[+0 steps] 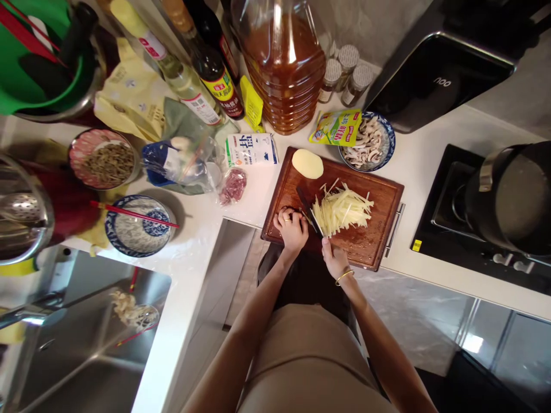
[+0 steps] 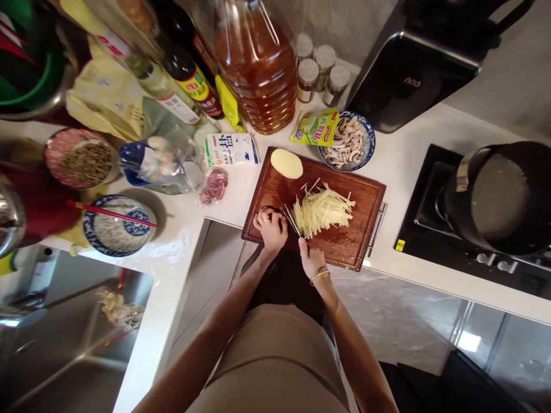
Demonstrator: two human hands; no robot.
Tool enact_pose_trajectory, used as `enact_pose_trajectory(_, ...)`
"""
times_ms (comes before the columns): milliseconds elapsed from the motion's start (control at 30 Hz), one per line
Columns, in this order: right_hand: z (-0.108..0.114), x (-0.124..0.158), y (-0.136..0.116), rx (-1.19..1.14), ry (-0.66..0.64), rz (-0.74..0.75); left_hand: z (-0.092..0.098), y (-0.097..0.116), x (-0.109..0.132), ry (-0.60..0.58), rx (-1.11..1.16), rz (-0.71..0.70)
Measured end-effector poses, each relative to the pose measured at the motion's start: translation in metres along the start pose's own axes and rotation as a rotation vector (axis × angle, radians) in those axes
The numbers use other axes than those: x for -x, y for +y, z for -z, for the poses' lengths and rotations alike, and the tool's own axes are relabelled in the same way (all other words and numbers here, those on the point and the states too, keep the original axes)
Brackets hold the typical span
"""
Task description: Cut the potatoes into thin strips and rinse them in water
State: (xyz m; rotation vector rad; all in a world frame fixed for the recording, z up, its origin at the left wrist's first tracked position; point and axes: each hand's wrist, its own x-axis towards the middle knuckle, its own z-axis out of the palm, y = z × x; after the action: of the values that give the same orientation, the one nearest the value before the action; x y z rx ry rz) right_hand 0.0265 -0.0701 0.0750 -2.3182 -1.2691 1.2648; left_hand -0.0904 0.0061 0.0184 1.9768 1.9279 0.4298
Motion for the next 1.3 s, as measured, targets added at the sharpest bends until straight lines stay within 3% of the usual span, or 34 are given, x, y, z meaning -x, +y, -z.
enact_pose_trajectory(1300,-0.006,-0.0036,-0.0041,0.073,-0.041,-0.014,0.0043,0.0074,-0.0049,-0.123,-0.017,-0.006)
